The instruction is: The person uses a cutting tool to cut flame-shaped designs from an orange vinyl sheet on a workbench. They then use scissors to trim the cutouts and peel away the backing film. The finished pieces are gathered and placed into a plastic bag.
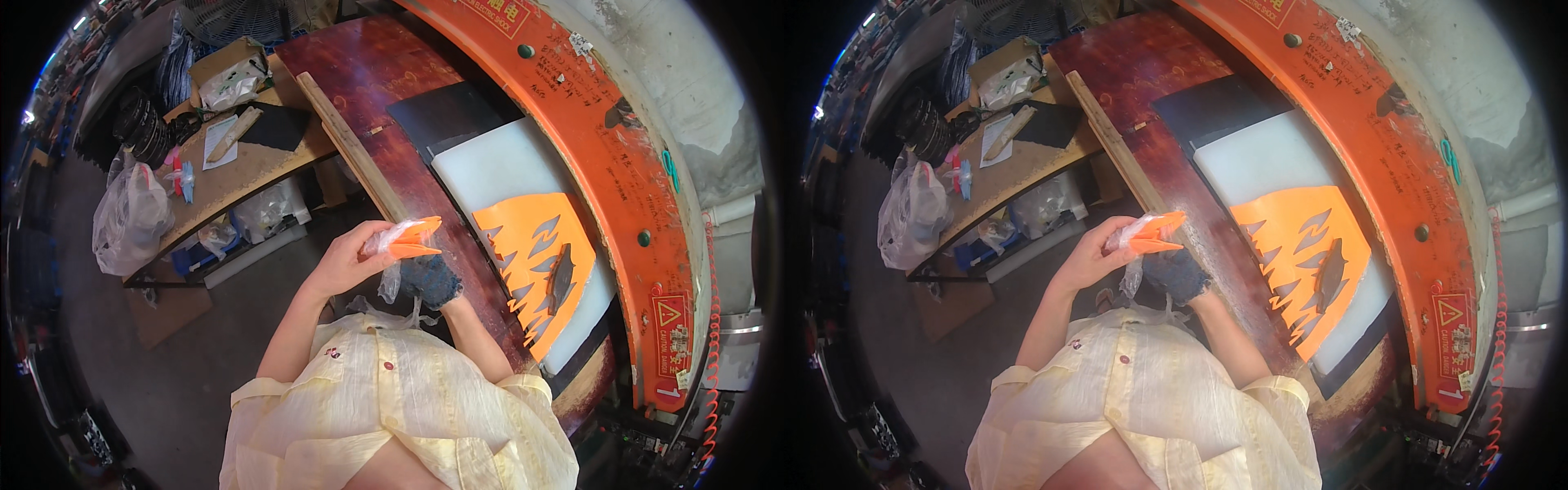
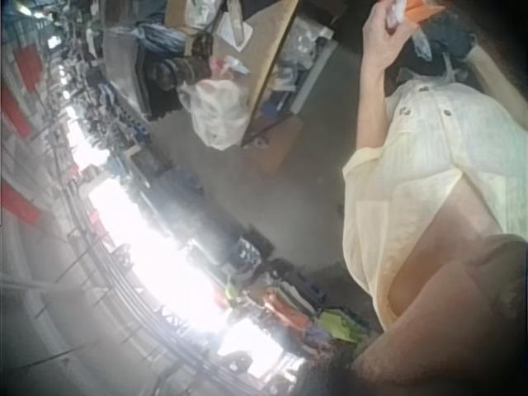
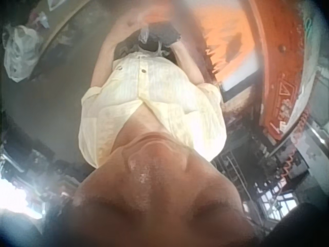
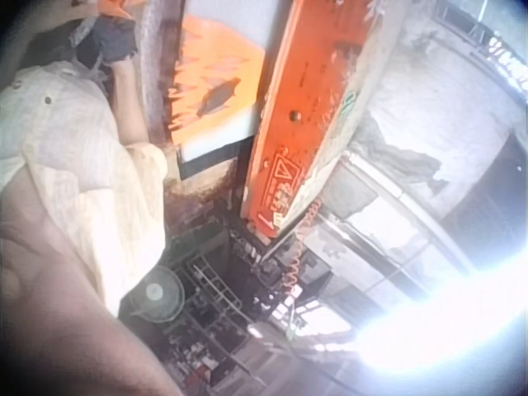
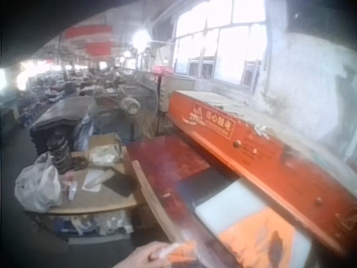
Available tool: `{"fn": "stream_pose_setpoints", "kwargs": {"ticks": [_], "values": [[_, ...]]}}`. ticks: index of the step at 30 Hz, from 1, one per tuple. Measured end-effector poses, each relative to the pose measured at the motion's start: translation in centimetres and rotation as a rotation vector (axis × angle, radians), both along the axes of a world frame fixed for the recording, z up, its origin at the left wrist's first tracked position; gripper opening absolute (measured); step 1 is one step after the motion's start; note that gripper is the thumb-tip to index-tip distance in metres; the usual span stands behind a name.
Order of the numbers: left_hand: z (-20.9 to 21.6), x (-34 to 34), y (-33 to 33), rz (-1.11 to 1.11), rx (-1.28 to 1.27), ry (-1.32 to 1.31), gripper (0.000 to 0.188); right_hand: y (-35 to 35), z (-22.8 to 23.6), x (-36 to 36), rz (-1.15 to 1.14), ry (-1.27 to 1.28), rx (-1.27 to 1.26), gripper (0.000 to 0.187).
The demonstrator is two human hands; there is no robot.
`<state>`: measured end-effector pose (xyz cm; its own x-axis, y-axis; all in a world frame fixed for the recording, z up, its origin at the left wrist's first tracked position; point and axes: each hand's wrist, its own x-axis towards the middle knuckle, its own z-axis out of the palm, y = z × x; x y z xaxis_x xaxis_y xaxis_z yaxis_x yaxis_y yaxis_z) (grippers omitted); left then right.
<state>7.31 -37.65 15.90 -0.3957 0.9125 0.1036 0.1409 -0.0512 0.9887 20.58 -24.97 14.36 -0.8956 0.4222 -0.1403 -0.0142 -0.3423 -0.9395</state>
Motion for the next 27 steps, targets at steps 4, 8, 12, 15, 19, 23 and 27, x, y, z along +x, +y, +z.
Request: {"fn": "stream_pose_setpoints", "kwargs": {"ticks": [4, 8, 12, 15, 19, 23, 27], "values": [[-0.1, 0.5, -0.1, -0.055, -0.048, -0.015, 0.042, 1.3, -0.4, 1.7, 0.097, -0.142, -0.112, 0.041], [-0.4, 0.7, -0.6, -0.016, -0.048, -0.369, 0.041, 4.5, -0.6, 4.6, 0.231, -0.034, -0.259, 0.026], [0.1, 0.4, -0.9, -0.228, -0.052, -0.430, 0.043, 7.9, 0.9, 4.4, 0.024, -0.127, 0.583, 0.018], [1.3, 0.6, -1.0, -0.292, -0.073, -0.143, 0.045, 8.4, 3.0, 1.5, -0.082, -0.186, 0.236, 0.007], [3.1, 1.2, -1.2, -0.171, -0.159, 0.452, 0.042, 6.9, 5.2, -2.5, -0.041, 0.116, 1.067, 0.017], [3.4, 0.9, -1.4, 0.029, -0.231, 0.532, 0.039, 6.2, 6.8, -1.7, -0.251, -0.084, 0.796, 0.011], [2.1, -0.2, -1.8, 0.180, -0.218, 0.316, 0.043, 6.2, 6.2, 0.4, -0.274, 0.084, 1.322, 0.010]]}}
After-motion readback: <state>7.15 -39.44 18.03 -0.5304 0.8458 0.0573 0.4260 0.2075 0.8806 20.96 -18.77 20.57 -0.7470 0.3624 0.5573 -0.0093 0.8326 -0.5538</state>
